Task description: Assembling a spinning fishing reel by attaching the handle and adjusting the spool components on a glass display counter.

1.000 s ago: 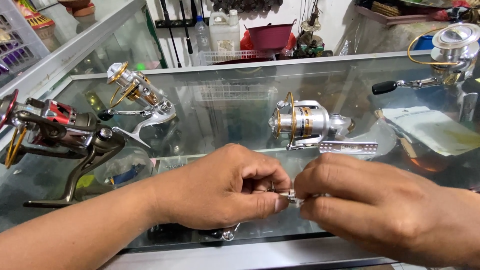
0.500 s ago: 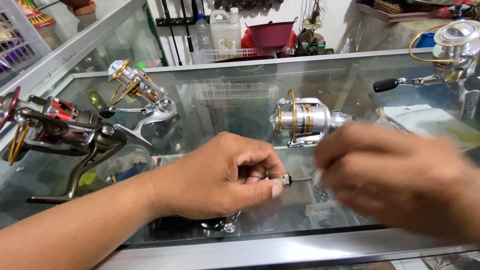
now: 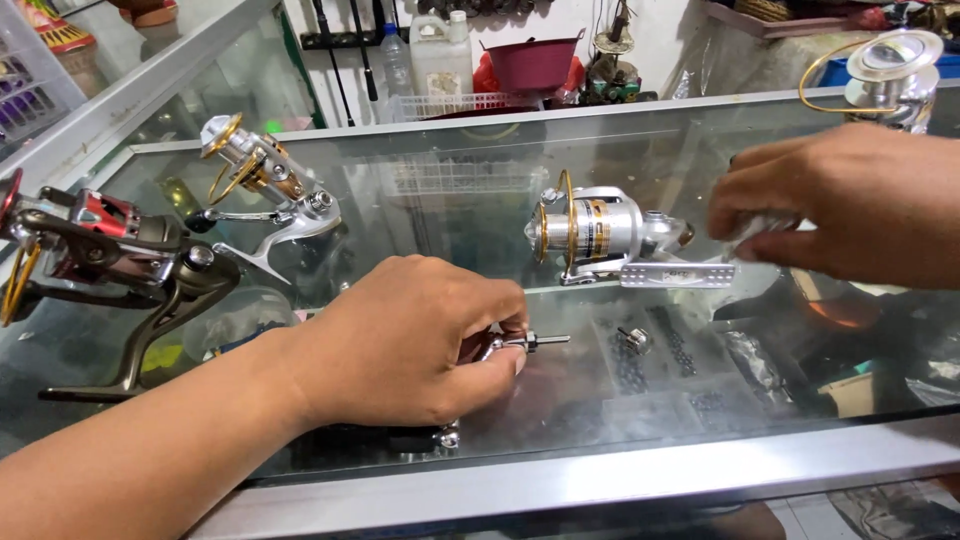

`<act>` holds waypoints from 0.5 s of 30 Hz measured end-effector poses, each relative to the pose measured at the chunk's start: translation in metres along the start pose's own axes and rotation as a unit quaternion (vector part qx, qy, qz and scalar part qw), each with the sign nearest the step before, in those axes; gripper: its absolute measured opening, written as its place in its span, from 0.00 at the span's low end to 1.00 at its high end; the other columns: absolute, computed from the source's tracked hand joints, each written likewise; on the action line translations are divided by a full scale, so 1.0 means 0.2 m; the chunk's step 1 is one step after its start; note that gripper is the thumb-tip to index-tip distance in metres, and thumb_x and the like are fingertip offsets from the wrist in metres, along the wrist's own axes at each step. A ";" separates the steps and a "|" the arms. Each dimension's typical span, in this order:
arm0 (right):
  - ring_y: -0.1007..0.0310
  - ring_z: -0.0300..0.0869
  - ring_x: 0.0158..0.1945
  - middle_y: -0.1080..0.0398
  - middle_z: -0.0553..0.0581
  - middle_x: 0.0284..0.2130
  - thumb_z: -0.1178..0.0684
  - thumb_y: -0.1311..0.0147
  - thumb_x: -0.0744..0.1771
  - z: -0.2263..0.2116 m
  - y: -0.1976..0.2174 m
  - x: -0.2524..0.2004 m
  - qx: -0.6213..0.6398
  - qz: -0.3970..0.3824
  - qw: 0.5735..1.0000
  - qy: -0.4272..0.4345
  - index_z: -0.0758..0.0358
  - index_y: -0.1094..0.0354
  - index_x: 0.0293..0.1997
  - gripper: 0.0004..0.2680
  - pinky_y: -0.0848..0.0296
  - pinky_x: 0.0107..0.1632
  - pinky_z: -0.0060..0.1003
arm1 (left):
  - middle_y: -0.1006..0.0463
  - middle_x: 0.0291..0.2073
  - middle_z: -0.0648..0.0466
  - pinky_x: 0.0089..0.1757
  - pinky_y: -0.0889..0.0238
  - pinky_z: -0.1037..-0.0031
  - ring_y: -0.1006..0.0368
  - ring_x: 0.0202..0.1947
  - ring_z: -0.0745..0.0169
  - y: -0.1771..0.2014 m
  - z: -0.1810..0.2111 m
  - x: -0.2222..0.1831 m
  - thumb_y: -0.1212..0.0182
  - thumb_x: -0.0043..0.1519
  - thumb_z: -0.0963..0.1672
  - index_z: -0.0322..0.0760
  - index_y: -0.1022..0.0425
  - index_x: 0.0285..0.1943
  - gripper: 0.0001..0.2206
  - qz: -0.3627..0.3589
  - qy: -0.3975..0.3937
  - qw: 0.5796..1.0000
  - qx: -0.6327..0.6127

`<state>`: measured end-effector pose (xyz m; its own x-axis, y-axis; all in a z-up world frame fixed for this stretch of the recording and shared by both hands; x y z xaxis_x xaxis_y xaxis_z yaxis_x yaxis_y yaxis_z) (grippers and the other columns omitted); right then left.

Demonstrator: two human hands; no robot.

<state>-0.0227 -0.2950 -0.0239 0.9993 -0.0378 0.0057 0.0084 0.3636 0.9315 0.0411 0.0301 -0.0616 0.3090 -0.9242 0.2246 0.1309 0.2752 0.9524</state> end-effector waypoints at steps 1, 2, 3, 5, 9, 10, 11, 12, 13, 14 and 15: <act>0.13 0.32 0.41 0.26 0.25 0.48 0.39 0.37 0.62 -0.04 0.02 0.00 -0.006 -0.060 0.998 -0.015 0.23 0.29 0.51 0.13 0.21 0.46 0.36 | 0.22 0.19 0.63 0.26 0.39 0.62 0.25 0.22 0.56 0.00 0.00 0.00 0.44 0.59 0.49 0.47 0.26 0.32 0.07 0.006 -0.007 1.000 0.001; 0.13 0.32 0.41 0.26 0.25 0.48 0.39 0.37 0.62 -0.03 0.01 -0.01 -0.006 -0.060 0.998 -0.015 0.23 0.29 0.51 0.13 0.21 0.46 0.36 | 0.22 0.19 0.63 0.26 0.39 0.62 0.25 0.22 0.56 0.00 0.00 0.00 0.44 0.59 0.49 0.47 0.26 0.32 0.07 0.006 -0.008 1.000 0.001; 0.15 0.36 0.39 0.24 0.35 0.47 0.41 0.42 0.64 -0.03 0.02 -0.02 0.030 0.050 0.998 0.035 0.32 0.28 0.53 0.12 0.17 0.42 0.39 | 0.21 0.19 0.63 0.26 0.38 0.62 0.24 0.22 0.57 0.00 0.00 0.00 0.43 0.59 0.50 0.48 0.25 0.34 0.08 0.007 0.001 1.000 0.000; 0.16 0.41 0.36 0.22 0.44 0.45 0.43 0.48 0.66 -0.07 0.07 -0.07 0.066 0.160 0.981 0.082 0.40 0.26 0.54 0.12 0.13 0.37 0.42 | 0.20 0.20 0.63 0.25 0.37 0.61 0.23 0.23 0.58 0.00 -0.01 0.00 0.42 0.59 0.51 0.49 0.24 0.35 0.08 0.009 0.011 1.000 0.001; 0.17 0.43 0.35 0.20 0.52 0.40 0.42 0.40 0.63 -0.25 0.12 -0.17 0.176 0.243 0.941 0.155 0.53 0.24 0.51 0.15 0.16 0.36 0.41 | 0.25 0.17 0.61 0.25 0.39 0.64 0.27 0.20 0.58 -0.01 -0.02 -0.01 0.41 0.61 0.53 0.47 0.23 0.39 0.11 0.051 -0.004 0.999 -0.008; 0.17 0.42 0.33 0.21 0.49 0.42 0.37 0.39 0.61 -0.29 0.11 -0.18 0.193 0.218 0.939 0.182 0.50 0.25 0.53 0.18 0.15 0.35 0.43 | 0.27 0.17 0.59 0.23 0.41 0.63 0.29 0.19 0.55 -0.01 -0.02 -0.01 0.42 0.62 0.53 0.45 0.23 0.41 0.13 0.075 -0.023 0.997 0.002; 0.17 0.42 0.33 0.21 0.49 0.42 0.37 0.39 0.61 -0.30 0.09 -0.18 0.194 0.217 0.939 0.181 0.50 0.25 0.53 0.18 0.15 0.35 0.43 | 0.27 0.17 0.59 0.23 0.41 0.63 0.29 0.19 0.55 -0.01 -0.01 -0.01 0.42 0.62 0.53 0.45 0.23 0.41 0.13 0.074 -0.023 0.997 0.002; 0.20 0.45 0.35 0.25 0.48 0.41 0.36 0.40 0.62 -0.31 0.08 -0.17 0.161 0.198 0.951 0.175 0.44 0.29 0.56 0.19 0.19 0.34 0.47 | 0.26 0.22 0.57 0.25 0.40 0.61 0.28 0.22 0.53 0.01 0.01 -0.02 0.42 0.64 0.50 0.42 0.25 0.41 0.10 0.127 -0.088 0.987 0.042; 0.23 0.47 0.36 0.29 0.46 0.41 0.34 0.41 0.63 -0.32 0.06 -0.17 0.127 0.178 0.961 0.169 0.37 0.33 0.60 0.20 0.24 0.32 0.50 | 0.25 0.26 0.55 0.26 0.39 0.59 0.27 0.26 0.50 0.02 0.03 -0.03 0.42 0.66 0.46 0.38 0.28 0.42 0.08 0.179 -0.152 0.968 0.082; 0.23 0.47 0.36 0.29 0.46 0.41 0.34 0.41 0.63 -0.33 0.06 -0.16 0.127 0.177 0.961 0.168 0.37 0.33 0.60 0.20 0.24 0.32 0.50 | 0.25 0.26 0.55 0.26 0.39 0.59 0.27 0.26 0.50 0.05 0.08 -0.04 0.42 0.66 0.46 0.38 0.28 0.42 0.08 0.179 -0.153 0.969 0.081; 0.23 0.48 0.35 0.29 0.47 0.39 0.34 0.41 0.63 -0.33 0.06 -0.16 0.122 0.173 0.962 0.172 0.39 0.32 0.60 0.19 0.23 0.31 0.51 | 0.28 0.27 0.52 0.26 0.41 0.60 0.31 0.25 0.50 0.09 0.14 -0.05 0.47 0.68 0.44 0.34 0.27 0.42 0.07 0.195 -0.205 0.956 0.077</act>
<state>-0.0517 -0.2279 -0.0364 0.8945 0.3716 0.2486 -0.2936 0.0690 0.9534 0.0141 0.0374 -0.0402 -0.0940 -0.7940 0.6006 -0.0682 0.6070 0.7918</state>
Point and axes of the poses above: each hand's wrist, its own x-axis towards the middle knuckle, its own y-axis out of the back of the hand, z = x × y, the point moved 1 cm from there along x, towards the middle knuckle
